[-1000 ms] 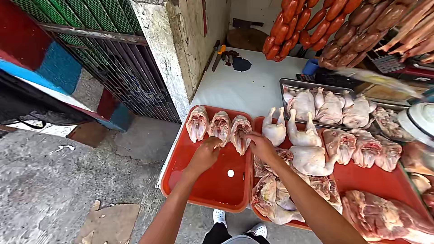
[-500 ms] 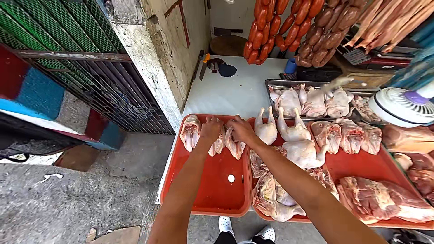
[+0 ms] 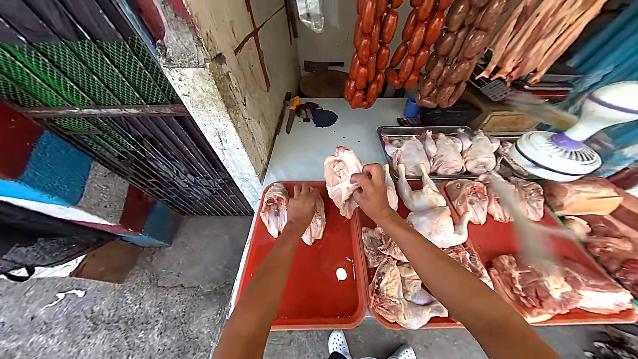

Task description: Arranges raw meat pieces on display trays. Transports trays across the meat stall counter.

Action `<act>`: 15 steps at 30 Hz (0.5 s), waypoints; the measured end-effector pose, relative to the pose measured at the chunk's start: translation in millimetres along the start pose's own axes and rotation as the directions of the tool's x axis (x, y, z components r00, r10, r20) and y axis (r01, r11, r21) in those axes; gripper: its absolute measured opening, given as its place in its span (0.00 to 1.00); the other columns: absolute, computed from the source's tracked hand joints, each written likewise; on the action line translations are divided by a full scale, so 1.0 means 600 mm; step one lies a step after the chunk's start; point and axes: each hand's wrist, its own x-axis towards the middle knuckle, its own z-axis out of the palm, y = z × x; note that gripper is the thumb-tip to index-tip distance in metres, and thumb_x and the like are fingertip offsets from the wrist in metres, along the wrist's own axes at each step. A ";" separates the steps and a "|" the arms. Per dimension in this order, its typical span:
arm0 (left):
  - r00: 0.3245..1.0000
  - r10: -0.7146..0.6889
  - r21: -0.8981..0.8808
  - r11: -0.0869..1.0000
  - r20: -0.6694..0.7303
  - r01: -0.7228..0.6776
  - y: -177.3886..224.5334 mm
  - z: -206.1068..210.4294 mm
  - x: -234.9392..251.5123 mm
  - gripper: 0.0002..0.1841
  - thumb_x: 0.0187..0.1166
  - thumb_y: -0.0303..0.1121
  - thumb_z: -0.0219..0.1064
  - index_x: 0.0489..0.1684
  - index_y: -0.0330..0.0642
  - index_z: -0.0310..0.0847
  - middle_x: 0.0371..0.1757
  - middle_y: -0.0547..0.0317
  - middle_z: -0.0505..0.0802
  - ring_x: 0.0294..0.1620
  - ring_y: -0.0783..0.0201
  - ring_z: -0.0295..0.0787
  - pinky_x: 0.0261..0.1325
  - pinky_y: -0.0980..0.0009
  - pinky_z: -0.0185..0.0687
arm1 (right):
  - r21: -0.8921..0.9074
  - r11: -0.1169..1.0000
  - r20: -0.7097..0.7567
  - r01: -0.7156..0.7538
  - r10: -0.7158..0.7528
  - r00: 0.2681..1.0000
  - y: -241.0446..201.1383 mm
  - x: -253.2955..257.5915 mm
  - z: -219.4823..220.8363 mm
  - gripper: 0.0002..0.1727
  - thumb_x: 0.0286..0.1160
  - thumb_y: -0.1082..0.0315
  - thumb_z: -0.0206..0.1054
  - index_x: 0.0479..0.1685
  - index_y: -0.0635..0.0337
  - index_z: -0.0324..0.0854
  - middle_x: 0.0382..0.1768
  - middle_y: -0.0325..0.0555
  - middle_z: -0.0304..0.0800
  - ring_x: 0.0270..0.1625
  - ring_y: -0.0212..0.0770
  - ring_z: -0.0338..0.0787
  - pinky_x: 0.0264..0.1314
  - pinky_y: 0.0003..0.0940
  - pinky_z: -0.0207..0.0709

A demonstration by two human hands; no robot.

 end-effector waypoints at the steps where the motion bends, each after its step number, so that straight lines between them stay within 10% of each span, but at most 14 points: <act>1: 0.999 -0.001 -0.009 1.000 -0.047 0.001 0.002 -0.005 -0.009 0.23 0.77 0.21 0.61 0.69 0.50 0.84 0.71 0.37 0.82 0.77 0.32 0.73 0.62 0.37 0.82 | 0.013 1.000 -0.034 0.014 -0.014 0.999 -0.001 0.008 -0.007 0.11 0.51 0.79 0.76 0.34 0.58 0.89 0.44 0.58 0.79 0.47 0.55 0.84 0.43 0.46 0.83; 8: 0.841 0.086 -0.033 0.992 -0.533 -0.122 -0.012 -0.080 -0.072 0.15 0.67 0.20 0.71 0.51 0.42 0.90 0.57 0.34 0.87 0.63 0.30 0.83 0.47 0.40 0.86 | 0.047 0.999 -0.129 0.014 -0.008 0.992 -0.028 0.025 -0.004 0.12 0.48 0.81 0.76 0.32 0.58 0.88 0.44 0.57 0.78 0.47 0.55 0.83 0.42 0.44 0.81; 15: 0.804 0.170 0.035 0.983 -0.570 -0.182 -0.037 -0.130 -0.133 0.17 0.66 0.22 0.71 0.56 0.38 0.87 0.60 0.27 0.86 0.63 0.24 0.81 0.51 0.32 0.82 | 0.095 0.970 -0.034 -0.225 0.229 0.973 -0.058 -0.043 0.038 0.14 0.50 0.77 0.80 0.39 0.57 0.92 0.50 0.60 0.85 0.56 0.60 0.86 0.51 0.54 0.87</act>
